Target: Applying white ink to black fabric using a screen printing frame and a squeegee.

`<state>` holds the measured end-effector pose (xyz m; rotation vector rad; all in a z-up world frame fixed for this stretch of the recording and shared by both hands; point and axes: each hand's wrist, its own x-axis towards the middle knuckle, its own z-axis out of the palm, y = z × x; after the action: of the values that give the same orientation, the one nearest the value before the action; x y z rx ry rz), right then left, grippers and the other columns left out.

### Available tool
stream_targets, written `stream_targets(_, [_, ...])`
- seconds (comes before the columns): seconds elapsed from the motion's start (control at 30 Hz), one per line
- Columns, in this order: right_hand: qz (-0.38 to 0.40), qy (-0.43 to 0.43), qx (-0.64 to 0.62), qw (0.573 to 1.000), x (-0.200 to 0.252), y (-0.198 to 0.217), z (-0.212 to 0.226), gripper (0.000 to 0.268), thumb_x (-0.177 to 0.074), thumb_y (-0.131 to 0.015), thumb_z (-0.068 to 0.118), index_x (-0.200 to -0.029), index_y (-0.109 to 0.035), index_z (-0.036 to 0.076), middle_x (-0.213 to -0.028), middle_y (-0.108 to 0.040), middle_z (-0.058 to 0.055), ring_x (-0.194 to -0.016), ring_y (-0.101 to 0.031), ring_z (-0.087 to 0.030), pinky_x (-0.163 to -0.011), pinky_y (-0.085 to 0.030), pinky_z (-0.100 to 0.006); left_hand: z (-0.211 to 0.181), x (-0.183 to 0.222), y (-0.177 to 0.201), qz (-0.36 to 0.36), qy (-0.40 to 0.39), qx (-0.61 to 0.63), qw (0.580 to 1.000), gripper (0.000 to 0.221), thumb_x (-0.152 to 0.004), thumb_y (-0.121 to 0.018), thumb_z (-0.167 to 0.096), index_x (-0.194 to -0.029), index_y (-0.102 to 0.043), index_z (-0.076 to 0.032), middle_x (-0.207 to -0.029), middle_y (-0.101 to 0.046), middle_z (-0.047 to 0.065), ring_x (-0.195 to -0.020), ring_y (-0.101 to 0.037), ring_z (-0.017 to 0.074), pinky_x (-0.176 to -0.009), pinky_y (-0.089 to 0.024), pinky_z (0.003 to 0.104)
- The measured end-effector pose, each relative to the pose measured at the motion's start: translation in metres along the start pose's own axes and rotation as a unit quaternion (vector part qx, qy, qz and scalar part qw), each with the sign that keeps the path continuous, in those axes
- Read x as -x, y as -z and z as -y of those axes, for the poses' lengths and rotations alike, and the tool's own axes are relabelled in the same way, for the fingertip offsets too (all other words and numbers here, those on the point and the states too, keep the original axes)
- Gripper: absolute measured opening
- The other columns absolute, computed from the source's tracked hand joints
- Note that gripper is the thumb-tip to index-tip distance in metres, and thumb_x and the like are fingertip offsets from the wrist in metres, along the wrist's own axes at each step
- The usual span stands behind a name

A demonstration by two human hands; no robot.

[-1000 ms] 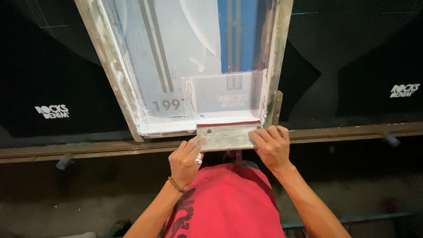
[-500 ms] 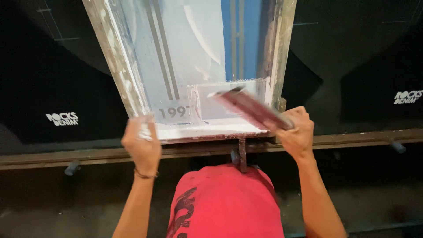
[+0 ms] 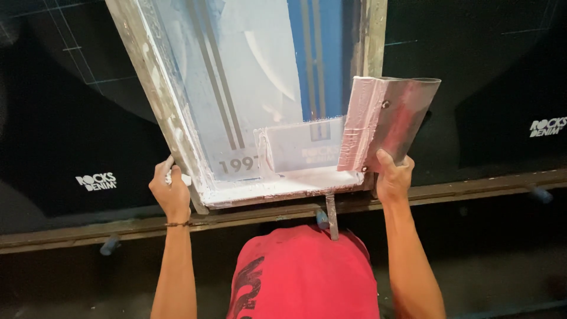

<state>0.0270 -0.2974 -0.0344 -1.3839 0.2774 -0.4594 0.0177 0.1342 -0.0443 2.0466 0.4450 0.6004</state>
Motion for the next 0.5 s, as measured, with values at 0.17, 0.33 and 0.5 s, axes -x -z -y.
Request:
stream_targets(0.17, [-0.02,-0.012,-0.043,0.999,0.002,-0.008,0.006,0.014,-0.087,-0.081,0.011,-0.088,-0.067,0.012,-0.077,-0.06,0.003,-0.072,-0.05,-0.006,-0.081,-0.054,-0.034,-0.005,0.001,0.002,0.022,0.041,0.078,0.996,0.036,-0.103,-0.05,-0.002,-0.136,-0.061,0.007,-0.126,-0.062,0.025,-0.125,-0.056,0.0401,-0.102,-0.044,0.057])
stream_targets(0.33, [-0.006,-0.025,-0.062,0.998,-0.001,-0.008,0.015,0.014,-0.088,-0.08,0.01,-0.084,-0.067,0.013,-0.075,-0.062,0.003,-0.07,-0.054,-0.006,-0.08,-0.055,-0.031,-0.004,-0.001,0.002,0.026,0.07,0.126,0.989,0.037,-0.1,-0.052,-0.002,-0.134,-0.063,0.003,-0.128,-0.062,0.018,-0.128,-0.054,0.0268,-0.104,-0.046,0.049])
stream_targets(0.5, [-0.003,-0.05,-0.074,0.996,0.002,-0.019,0.035,0.015,-0.087,-0.078,0.012,-0.078,-0.066,0.014,-0.068,-0.057,0.005,-0.064,-0.052,-0.004,-0.072,-0.053,-0.028,0.001,-0.001,0.005,0.019,0.106,0.166,0.98,0.041,-0.098,-0.053,-0.006,-0.137,-0.061,0.005,-0.125,-0.061,0.022,-0.116,-0.054,0.0223,-0.093,-0.051,0.048])
